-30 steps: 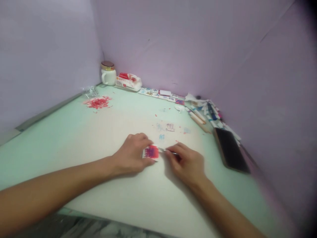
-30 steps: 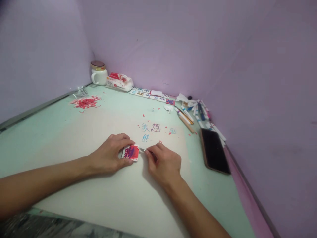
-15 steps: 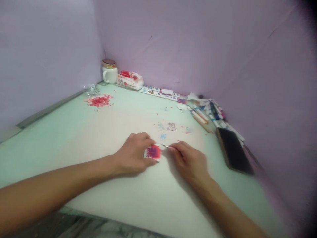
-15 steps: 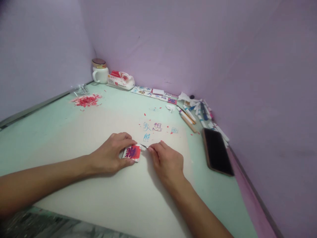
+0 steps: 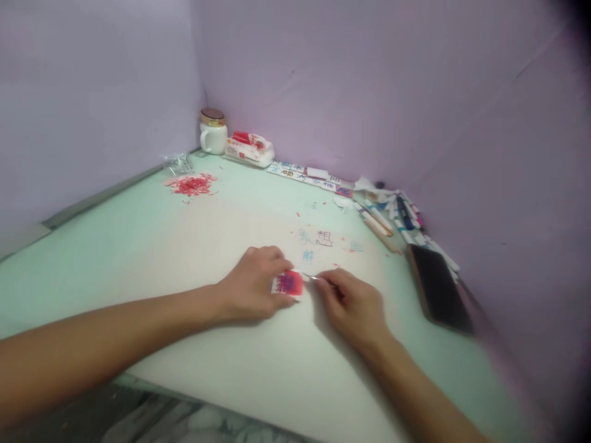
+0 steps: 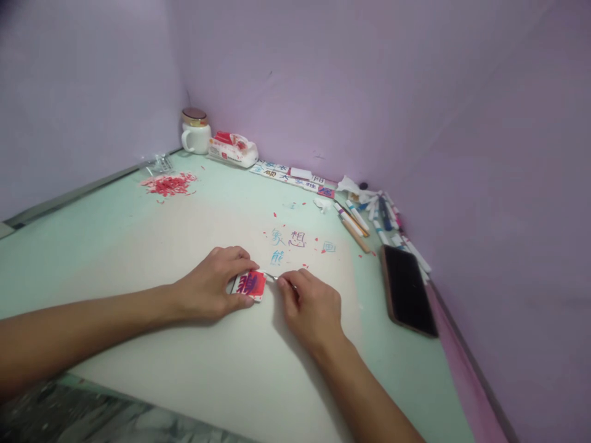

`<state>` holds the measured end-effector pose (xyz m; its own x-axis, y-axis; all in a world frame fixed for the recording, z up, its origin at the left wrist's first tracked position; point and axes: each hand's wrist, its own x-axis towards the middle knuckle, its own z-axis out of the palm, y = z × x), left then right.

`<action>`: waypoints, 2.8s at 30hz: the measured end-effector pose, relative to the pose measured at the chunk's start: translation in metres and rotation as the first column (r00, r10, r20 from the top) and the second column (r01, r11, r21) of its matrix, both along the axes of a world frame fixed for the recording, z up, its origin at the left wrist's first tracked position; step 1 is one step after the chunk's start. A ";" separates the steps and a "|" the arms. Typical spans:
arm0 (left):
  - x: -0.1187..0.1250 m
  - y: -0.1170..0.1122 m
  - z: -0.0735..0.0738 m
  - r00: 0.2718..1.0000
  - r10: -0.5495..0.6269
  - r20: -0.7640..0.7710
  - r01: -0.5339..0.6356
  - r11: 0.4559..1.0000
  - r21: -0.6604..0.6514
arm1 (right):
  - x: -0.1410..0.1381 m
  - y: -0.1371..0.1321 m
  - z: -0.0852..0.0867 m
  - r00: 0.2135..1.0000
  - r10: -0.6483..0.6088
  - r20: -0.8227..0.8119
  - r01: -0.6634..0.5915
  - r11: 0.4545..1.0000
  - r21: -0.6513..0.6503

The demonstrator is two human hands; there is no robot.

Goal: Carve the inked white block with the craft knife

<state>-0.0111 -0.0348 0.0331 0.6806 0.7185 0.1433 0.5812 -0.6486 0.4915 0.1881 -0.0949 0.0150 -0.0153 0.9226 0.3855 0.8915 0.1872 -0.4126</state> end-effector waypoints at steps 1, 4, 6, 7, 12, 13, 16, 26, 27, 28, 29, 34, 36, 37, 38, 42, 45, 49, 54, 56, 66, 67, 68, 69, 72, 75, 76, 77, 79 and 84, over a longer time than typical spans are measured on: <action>0.000 0.000 0.000 1.000 0.003 -0.001 -0.003 1.000 0.000 | -0.001 0.000 0.001 1.000 -0.002 -0.004 0.002 1.000 0.005; 0.001 0.001 0.000 1.000 0.005 -0.004 -0.005 1.000 -0.007 | -0.003 -0.001 0.002 1.000 -0.009 -0.002 0.009 1.000 0.016; 0.001 0.001 0.000 1.000 0.004 -0.006 -0.004 1.000 -0.012 | -0.003 -0.001 0.002 1.000 -0.018 0.010 0.018 0.999 0.026; 0.001 0.001 0.000 1.000 0.003 -0.008 -0.004 1.000 -0.012 | -0.003 -0.001 0.001 1.000 -0.024 0.020 0.023 0.999 0.035; 0.002 0.002 -0.001 1.000 0.003 -0.008 -0.003 1.000 0.001 | -0.004 -0.001 -0.001 0.996 -0.037 0.078 0.031 0.996 0.085; 0.002 0.002 -0.001 1.000 0.004 -0.009 -0.004 1.000 -0.001 | -0.005 -0.001 -0.001 0.996 -0.035 0.083 0.027 0.995 0.096; 0.002 0.002 -0.001 1.000 0.004 -0.013 -0.004 1.000 -0.008 | -0.004 -0.001 -0.003 0.995 -0.036 0.089 0.025 0.991 0.128; 0.002 0.002 -0.001 1.000 0.012 0.003 -0.012 1.000 -0.007 | -0.008 0.002 -0.001 0.993 -0.071 0.091 0.057 0.989 0.140; 0.002 0.002 -0.001 1.000 0.011 0.003 -0.011 1.000 -0.007 | -0.009 0.003 -0.001 0.993 -0.074 0.090 0.061 0.988 0.140; 0.002 0.002 -0.001 1.000 0.009 0.001 -0.009 1.000 -0.007 | -0.009 0.004 -0.002 0.993 -0.078 0.087 0.065 0.988 0.142; 0.002 0.002 0.000 1.000 0.008 -0.002 -0.008 1.000 -0.006 | -0.009 0.004 -0.002 0.993 -0.083 0.083 0.070 0.987 0.146; 0.002 0.002 -0.001 1.000 0.010 -0.004 -0.010 1.000 0.000 | -0.010 0.005 -0.002 0.994 -0.079 0.081 0.068 0.989 0.134; 0.002 0.003 -0.002 1.000 0.015 0.005 -0.015 1.000 -0.011 | -0.010 0.005 -0.001 0.995 -0.067 0.080 0.057 0.992 0.116; 0.002 0.003 -0.002 1.000 0.017 0.011 -0.017 1.000 -0.014 | -0.010 0.005 -0.001 0.995 -0.061 0.076 0.053 0.993 0.106; 0.002 0.003 -0.003 1.000 0.021 0.020 -0.021 1.000 -0.017 | -0.009 0.006 0.000 0.996 -0.056 0.071 0.049 0.994 0.094; 0.003 0.002 -0.003 0.998 0.048 0.047 -0.046 0.998 -0.033 | -0.009 0.007 0.000 0.997 -0.050 0.062 0.046 0.997 0.061; 0.004 0.002 -0.002 0.997 0.059 0.052 -0.056 0.997 -0.049 | -0.009 0.007 0.001 0.996 -0.041 0.077 0.037 0.998 0.049; 0.004 0.002 -0.002 0.997 0.060 0.053 -0.057 0.997 -0.057 | -0.009 0.007 0.002 0.997 -0.024 0.080 0.022 0.999 0.032; 0.005 0.003 -0.002 0.996 0.053 0.068 -0.050 0.997 -0.056 | -0.006 0.008 0.005 0.999 -0.026 0.025 0.027 0.998 -0.048; 0.005 0.003 -0.003 0.996 0.044 0.077 -0.040 0.998 -0.058 | -0.006 0.009 0.006 0.999 -0.045 -0.006 0.045 0.995 -0.089; 0.004 0.003 -0.004 0.994 0.028 0.103 -0.023 0.998 -0.058 | -0.013 0.007 0.009 0.989 -0.116 0.088 0.122 0.990 -0.073; 0.004 0.003 -0.003 0.994 0.033 0.101 -0.027 0.998 -0.061 | -0.013 0.007 0.009 0.991 -0.109 0.083 0.115 0.991 -0.073; 0.004 0.003 -0.003 0.994 0.037 0.101 -0.031 0.998 -0.063 | -0.012 0.007 0.009 0.992 -0.101 0.073 0.107 0.991 -0.075; 0.004 0.002 -0.002 0.994 0.043 0.102 -0.036 0.997 -0.065 | -0.012 0.008 0.009 0.994 -0.094 0.061 0.098 0.992 -0.082; 0.005 0.001 0.000 0.992 0.059 0.108 -0.051 0.995 -0.080 | -0.012 0.008 0.010 0.996 -0.081 0.040 0.085 0.991 -0.107; 0.005 0.001 0.000 0.991 0.072 0.113 -0.061 0.993 -0.099 | -0.012 0.007 0.011 0.996 -0.078 0.051 0.084 0.989 -0.118; 0.005 0.001 0.000 0.991 0.071 0.115 -0.060 0.993 -0.099 | -0.012 0.007 0.011 0.996 -0.077 0.052 0.083 0.989 -0.119; 0.005 0.001 0.000 0.991 0.070 0.117 -0.058 0.994 -0.097 | -0.012 0.007 0.011 0.996 -0.075 0.052 0.081 0.989 -0.120; 0.005 0.001 -0.001 0.991 0.069 0.116 -0.059 0.994 -0.088 | -0.012 0.006 0.011 0.997 -0.069 0.044 0.074 0.990 -0.120; 0.004 0.001 -0.003 0.991 0.076 0.111 -0.068 0.995 -0.073 | -0.012 0.005 0.006 0.996 -0.071 0.055 0.075 0.994 -0.085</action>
<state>-0.0069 -0.0337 0.0305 0.6086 0.7760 0.1652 0.5633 -0.5693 0.5989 0.1763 -0.0902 0.0212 0.0351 0.9518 0.3047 0.9222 0.0866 -0.3769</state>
